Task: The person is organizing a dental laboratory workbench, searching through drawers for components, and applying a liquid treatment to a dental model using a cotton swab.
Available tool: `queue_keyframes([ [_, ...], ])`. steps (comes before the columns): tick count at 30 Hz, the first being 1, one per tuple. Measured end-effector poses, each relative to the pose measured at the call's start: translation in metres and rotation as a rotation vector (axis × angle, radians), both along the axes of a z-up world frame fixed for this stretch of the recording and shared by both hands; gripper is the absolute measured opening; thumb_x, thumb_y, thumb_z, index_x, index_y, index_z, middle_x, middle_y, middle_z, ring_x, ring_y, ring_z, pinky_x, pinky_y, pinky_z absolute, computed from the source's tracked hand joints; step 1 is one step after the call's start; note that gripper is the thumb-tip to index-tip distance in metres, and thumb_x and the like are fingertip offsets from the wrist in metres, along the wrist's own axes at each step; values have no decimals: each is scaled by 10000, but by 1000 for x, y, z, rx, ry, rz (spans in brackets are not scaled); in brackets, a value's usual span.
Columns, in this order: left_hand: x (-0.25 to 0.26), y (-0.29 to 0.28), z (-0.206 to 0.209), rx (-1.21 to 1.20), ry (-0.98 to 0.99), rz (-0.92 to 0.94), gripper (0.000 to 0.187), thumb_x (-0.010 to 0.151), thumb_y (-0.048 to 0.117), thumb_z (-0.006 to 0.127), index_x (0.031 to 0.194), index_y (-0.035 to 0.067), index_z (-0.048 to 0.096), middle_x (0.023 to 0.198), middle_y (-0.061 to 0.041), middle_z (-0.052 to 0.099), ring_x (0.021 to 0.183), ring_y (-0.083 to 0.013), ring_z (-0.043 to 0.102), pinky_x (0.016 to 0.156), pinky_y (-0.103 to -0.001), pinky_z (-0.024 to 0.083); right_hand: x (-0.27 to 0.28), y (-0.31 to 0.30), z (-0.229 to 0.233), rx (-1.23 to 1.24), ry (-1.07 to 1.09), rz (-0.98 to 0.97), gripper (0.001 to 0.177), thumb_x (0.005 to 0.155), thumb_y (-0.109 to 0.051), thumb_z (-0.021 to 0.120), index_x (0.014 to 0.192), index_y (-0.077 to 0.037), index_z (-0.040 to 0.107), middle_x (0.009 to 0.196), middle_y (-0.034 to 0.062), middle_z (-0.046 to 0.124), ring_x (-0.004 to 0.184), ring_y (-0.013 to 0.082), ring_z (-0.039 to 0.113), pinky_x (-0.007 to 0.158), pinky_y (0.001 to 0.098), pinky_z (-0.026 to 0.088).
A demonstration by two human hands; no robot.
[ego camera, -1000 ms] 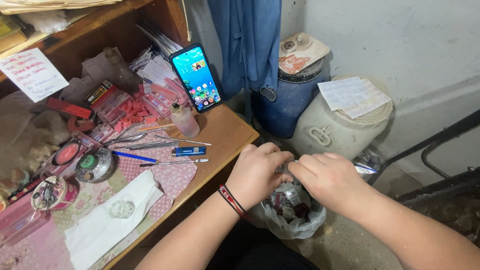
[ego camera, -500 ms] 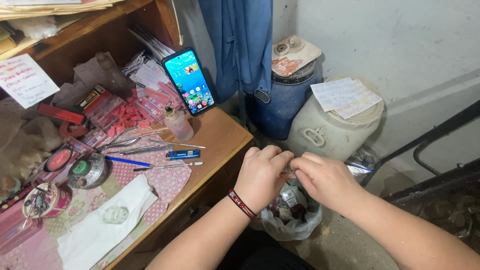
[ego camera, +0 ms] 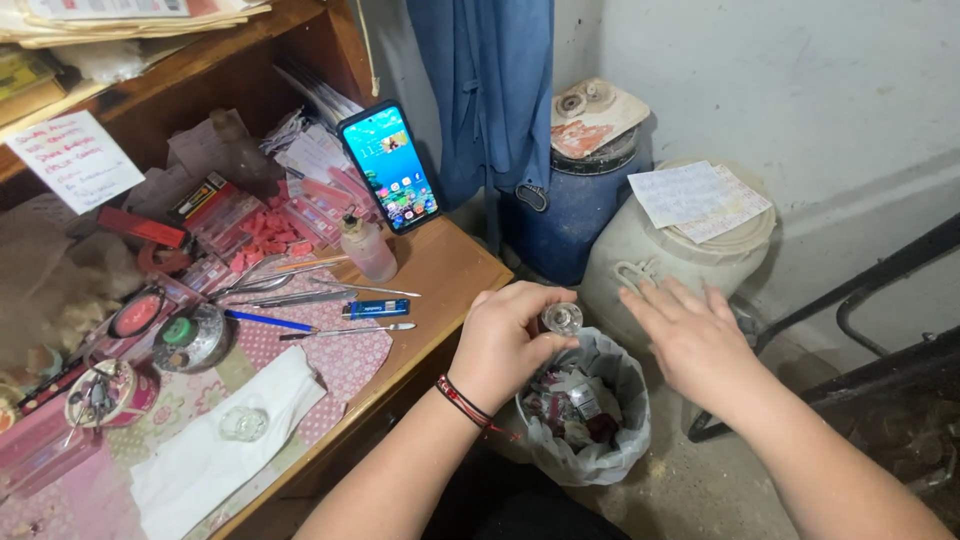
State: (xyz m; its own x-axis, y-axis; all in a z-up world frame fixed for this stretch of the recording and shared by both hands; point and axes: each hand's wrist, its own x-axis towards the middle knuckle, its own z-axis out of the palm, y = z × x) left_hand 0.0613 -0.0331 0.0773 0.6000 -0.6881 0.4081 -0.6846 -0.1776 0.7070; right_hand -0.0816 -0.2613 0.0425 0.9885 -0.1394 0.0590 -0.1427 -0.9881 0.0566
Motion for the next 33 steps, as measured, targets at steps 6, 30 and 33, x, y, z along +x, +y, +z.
queue_keyframes([
  [6,-8,16,-13,128,-450,40,436,757,374,814,1154,226,709,988,-4,696,912,-231,683,761,-461,433,4,55,9,775,-255,-27,792,680,-402,896,1340,-132,550,1221,17,778,1037,140,776,892,299,618],
  [30,10,314,-30,252,-130,804,496,733,302,876,1188,172,726,1111,-2,680,1075,-261,689,932,-410,407,243,314,12,474,-326,842,438,767,-213,736,1202,-194,782,1030,100,777,990,351,714,916,441,540],
  [33,4,323,-25,135,-129,740,487,772,226,866,1232,197,709,1210,-23,730,1136,-240,702,991,-405,376,229,311,17,519,-483,913,369,869,-234,716,1234,-189,742,1085,66,723,1046,334,694,928,442,544],
])
